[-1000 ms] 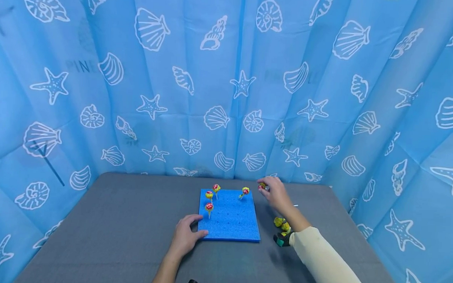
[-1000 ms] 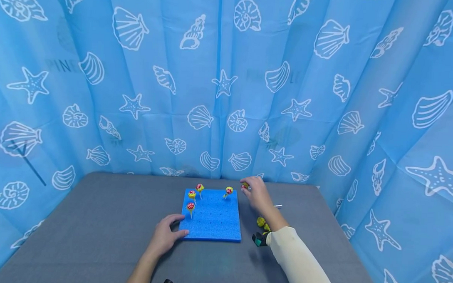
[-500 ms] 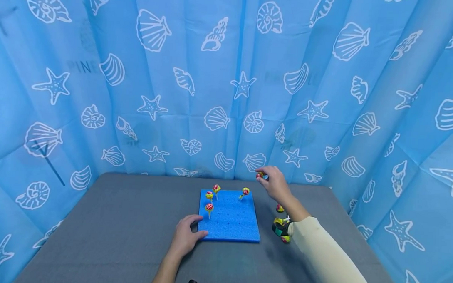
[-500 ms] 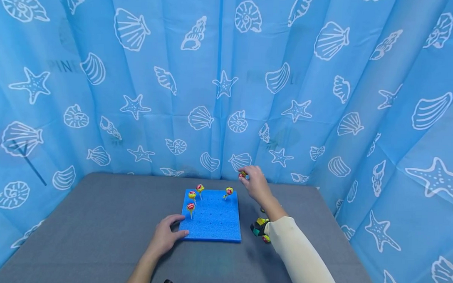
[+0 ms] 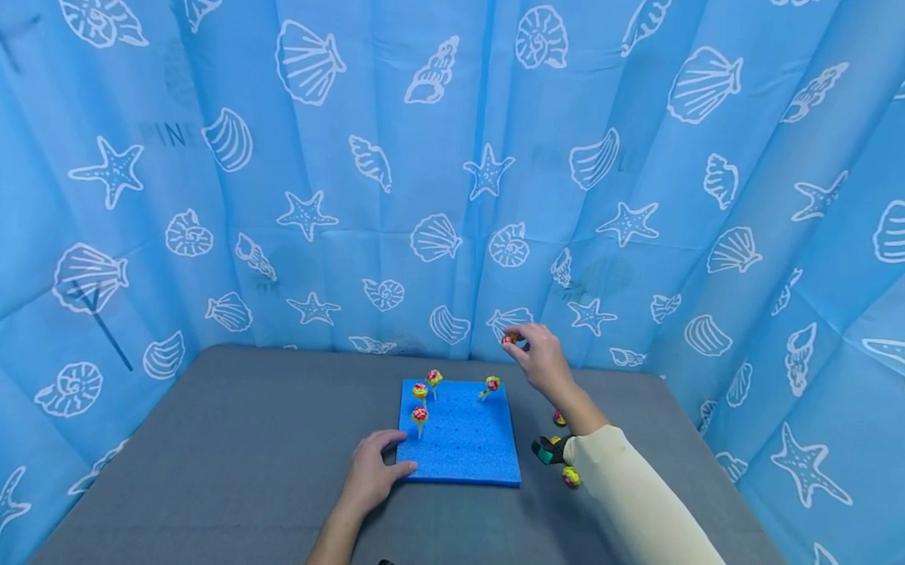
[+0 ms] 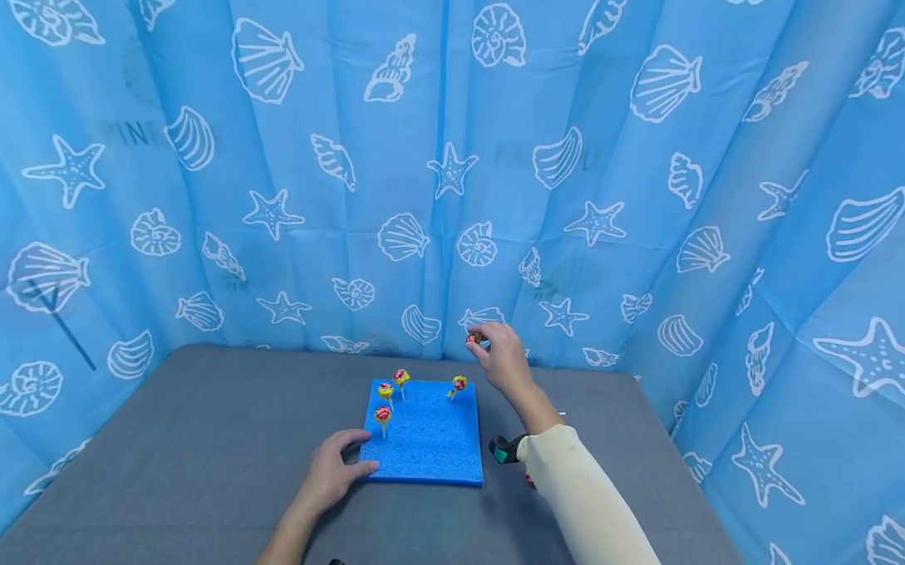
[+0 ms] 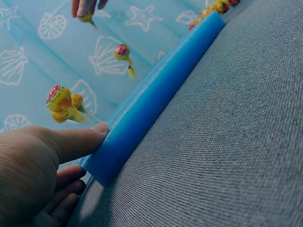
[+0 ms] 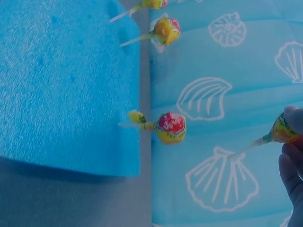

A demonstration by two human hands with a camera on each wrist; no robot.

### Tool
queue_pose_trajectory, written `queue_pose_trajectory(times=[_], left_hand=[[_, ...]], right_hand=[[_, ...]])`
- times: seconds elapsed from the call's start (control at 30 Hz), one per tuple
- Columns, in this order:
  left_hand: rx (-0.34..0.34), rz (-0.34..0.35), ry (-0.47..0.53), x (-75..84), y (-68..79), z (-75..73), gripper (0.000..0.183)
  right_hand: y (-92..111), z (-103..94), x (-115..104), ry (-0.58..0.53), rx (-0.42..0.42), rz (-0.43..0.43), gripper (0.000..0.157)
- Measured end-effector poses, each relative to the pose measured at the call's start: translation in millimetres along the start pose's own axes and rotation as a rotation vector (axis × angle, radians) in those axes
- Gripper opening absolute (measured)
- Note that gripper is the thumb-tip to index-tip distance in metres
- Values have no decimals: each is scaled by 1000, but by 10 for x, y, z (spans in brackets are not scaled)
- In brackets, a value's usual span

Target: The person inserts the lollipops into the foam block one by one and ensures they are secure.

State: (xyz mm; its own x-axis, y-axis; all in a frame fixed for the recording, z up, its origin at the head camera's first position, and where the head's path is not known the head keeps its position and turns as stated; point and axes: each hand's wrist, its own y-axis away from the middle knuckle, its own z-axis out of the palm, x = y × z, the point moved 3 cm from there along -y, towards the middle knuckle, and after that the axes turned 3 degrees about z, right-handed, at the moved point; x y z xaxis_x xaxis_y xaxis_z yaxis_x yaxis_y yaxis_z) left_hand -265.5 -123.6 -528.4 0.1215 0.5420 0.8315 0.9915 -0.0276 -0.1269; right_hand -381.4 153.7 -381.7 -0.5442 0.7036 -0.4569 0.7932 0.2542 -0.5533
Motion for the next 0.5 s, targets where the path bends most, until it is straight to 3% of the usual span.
queue_pose_trajectory(times=[0.5], left_hand=[[6, 13, 3, 7, -2, -6, 46]], right_hand=[[-57, 174, -120, -102, 60, 31, 20]])
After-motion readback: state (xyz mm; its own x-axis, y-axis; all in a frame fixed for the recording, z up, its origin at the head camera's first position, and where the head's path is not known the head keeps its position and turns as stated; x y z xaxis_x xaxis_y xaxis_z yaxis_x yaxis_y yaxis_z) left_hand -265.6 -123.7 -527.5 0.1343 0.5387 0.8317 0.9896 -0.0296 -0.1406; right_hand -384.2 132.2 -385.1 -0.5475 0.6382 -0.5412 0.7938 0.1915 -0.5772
